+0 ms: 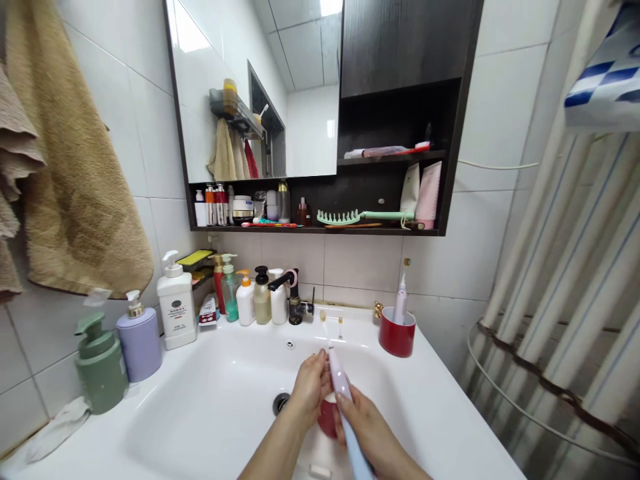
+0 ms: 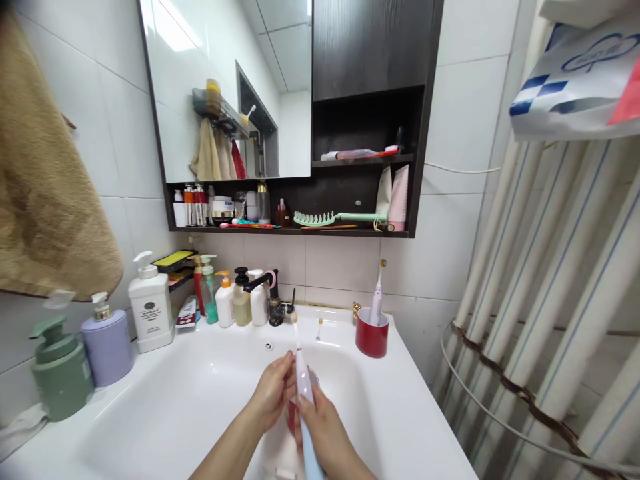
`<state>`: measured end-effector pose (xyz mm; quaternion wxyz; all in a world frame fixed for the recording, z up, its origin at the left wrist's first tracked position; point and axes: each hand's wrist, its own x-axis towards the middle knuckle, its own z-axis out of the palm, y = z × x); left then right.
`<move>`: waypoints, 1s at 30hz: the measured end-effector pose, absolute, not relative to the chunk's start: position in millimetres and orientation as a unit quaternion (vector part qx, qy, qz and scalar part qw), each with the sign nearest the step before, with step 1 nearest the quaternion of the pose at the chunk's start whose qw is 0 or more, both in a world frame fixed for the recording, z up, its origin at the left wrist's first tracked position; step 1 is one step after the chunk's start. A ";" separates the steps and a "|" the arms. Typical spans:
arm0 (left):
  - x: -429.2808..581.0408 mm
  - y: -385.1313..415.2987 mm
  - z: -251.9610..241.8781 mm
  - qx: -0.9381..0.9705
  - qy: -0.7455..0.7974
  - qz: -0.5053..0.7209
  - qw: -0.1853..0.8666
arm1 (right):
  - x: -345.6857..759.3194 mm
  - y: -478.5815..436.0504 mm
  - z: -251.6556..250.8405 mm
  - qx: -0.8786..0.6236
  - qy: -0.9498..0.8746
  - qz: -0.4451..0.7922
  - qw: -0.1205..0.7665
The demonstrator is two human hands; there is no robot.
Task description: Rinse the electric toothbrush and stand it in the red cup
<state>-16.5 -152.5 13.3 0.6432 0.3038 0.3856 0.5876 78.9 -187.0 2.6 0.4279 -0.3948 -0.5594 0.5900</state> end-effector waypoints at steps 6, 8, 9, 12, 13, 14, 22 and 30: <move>-36.2 -158.1 -1.1 0.522 0.499 0.562 0.403 | 73.7 -144.9 30.3 -0.416 -0.562 0.484 0.526; -38.2 -163.7 -9.9 0.603 0.511 0.509 0.340 | 69.2 -133.8 26.3 -0.427 -0.558 0.480 0.524; -38.5 -166.7 -13.3 0.635 0.517 0.482 0.313 | 67.1 -130.4 23.3 -0.432 -0.557 0.478 0.523; -39.1 -173.6 -17.4 0.691 0.522 0.428 0.257 | 63.3 -126.8 16.9 -0.439 -0.556 0.475 0.522; -39.4 -174.9 -17.5 0.703 0.518 0.419 0.249 | 63.4 -126.6 16.9 -0.442 -0.555 0.473 0.522; -39.9 -175.7 -17.5 0.712 0.512 0.413 0.245 | 63.9 -126.2 17.9 -0.445 -0.555 0.471 0.522; -39.6 -170.0 -29.9 0.745 0.501 0.376 0.228 | 68.0 -113.4 12.4 -0.472 -0.595 0.400 0.513; -31.9 -158.3 -23.2 0.794 0.530 0.240 0.174 | 73.0 -111.9 -23.1 -0.515 -0.652 0.353 0.430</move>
